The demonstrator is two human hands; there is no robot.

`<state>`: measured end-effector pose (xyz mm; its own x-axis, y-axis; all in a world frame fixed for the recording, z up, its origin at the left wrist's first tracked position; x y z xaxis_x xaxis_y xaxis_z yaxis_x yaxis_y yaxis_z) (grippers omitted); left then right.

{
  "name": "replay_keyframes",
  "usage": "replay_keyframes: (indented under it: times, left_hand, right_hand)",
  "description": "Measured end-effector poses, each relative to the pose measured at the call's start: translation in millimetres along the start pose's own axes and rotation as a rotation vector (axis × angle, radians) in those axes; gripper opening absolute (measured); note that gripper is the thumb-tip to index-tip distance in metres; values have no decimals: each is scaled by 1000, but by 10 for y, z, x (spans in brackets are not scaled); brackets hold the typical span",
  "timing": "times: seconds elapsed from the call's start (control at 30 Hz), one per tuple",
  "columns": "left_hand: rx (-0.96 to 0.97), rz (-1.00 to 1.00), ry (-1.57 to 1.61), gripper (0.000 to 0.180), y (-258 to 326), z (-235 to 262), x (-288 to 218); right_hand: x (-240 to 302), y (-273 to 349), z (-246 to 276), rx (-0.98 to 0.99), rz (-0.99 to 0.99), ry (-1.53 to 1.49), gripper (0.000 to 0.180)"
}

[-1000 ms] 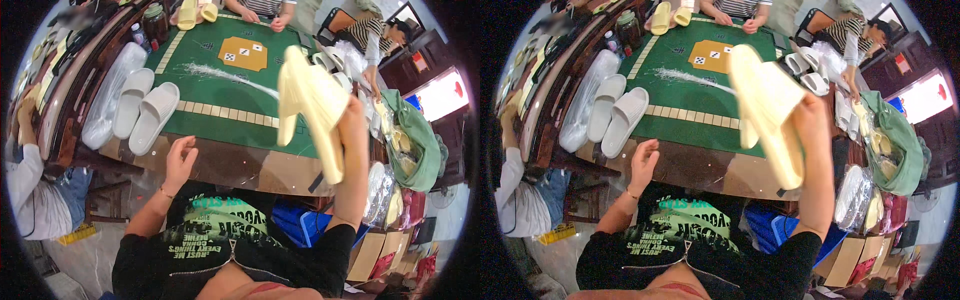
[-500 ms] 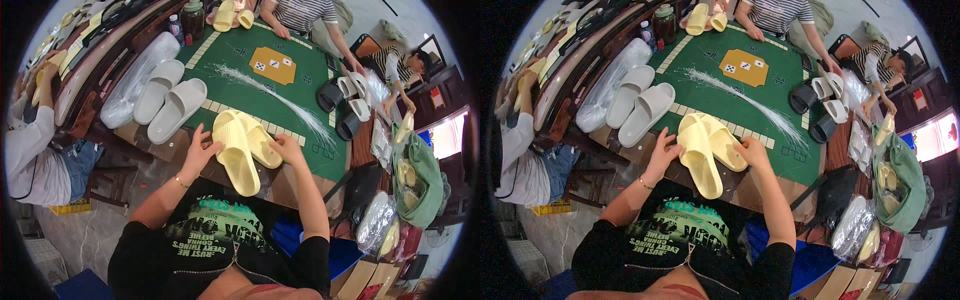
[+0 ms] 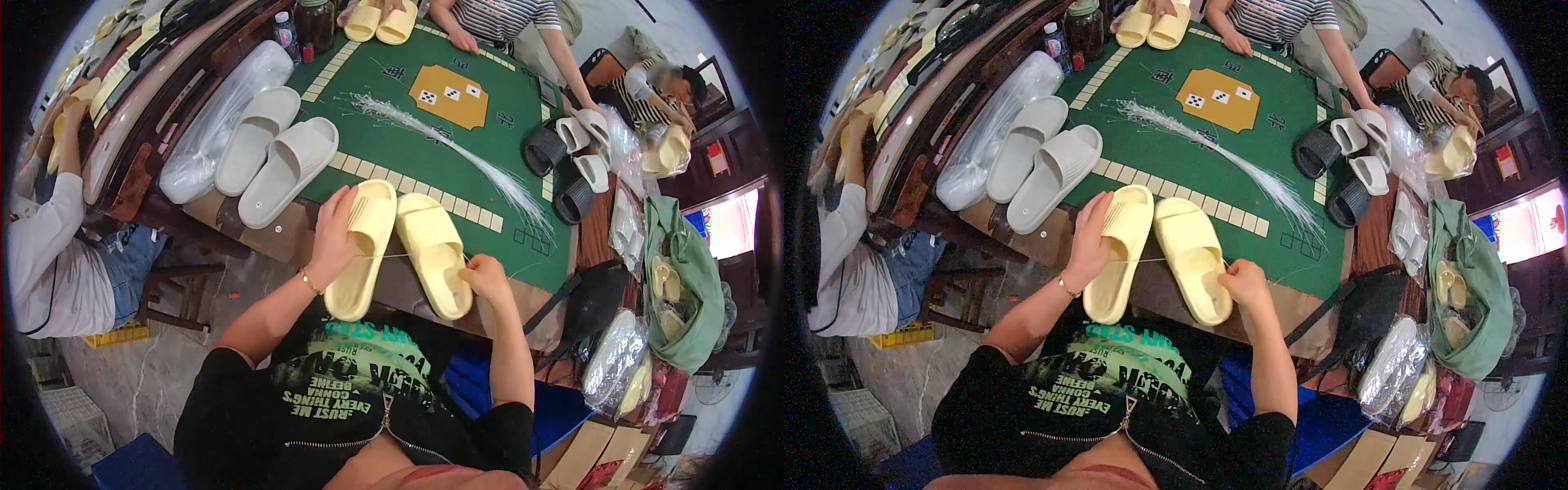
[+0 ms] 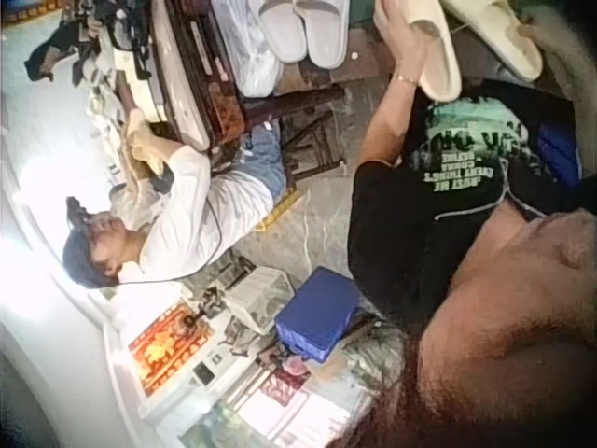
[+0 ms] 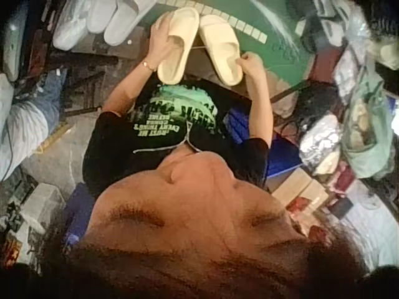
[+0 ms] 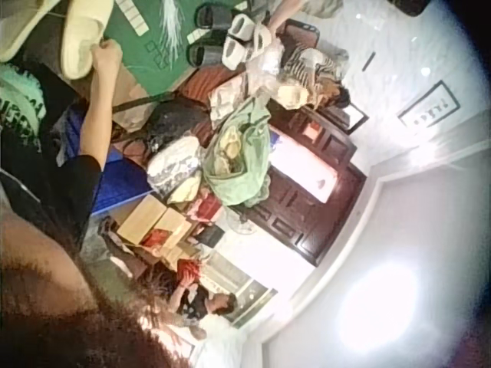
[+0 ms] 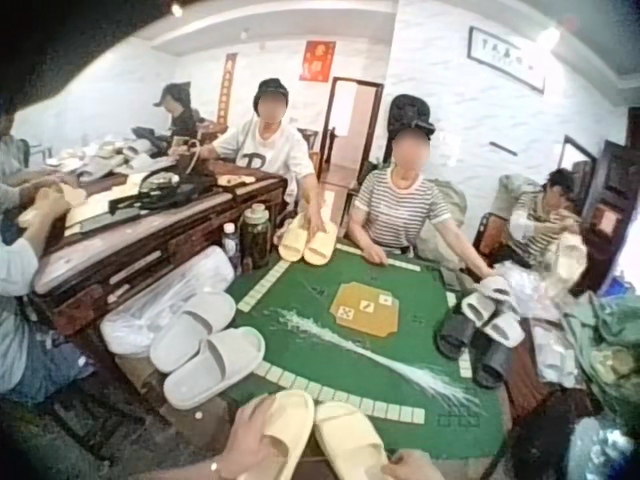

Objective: The person pairs slippers and fastens each pair together by threading plastic tag fasteners through them by hand.

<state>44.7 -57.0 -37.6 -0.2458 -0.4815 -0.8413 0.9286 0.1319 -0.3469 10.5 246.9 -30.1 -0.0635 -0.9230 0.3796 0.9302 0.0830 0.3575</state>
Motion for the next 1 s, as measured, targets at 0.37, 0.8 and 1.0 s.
replay_keyframes:
  times: [0.37, 0.8, 1.0]
  left_hand:
    - [128, -87, 6, 64, -238, -482, -139]
    - [138, 352, 800, 16, 161, -538, -393]
    - [-59, 857, 1272, 14, 107, -614, -105]
  right_hand:
    - [221, 361, -149, 38, 77, -47, 39]
    - [248, -93, 178, -267, 209, -332, 21]
    - [747, -650, 200, -332, 345, -349, 15]
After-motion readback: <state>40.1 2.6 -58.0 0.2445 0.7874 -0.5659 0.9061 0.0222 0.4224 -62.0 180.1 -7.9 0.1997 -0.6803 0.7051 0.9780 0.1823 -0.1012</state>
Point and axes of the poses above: each hand's wrist, its own y-axis away from the middle knuckle, its own z-axis out of the back of the hand, x = y × z, the point moved 1 cm from there along -y, towards the middle knuckle, and after that the axes turned 9 degrees about y, right-handed, at the moved point
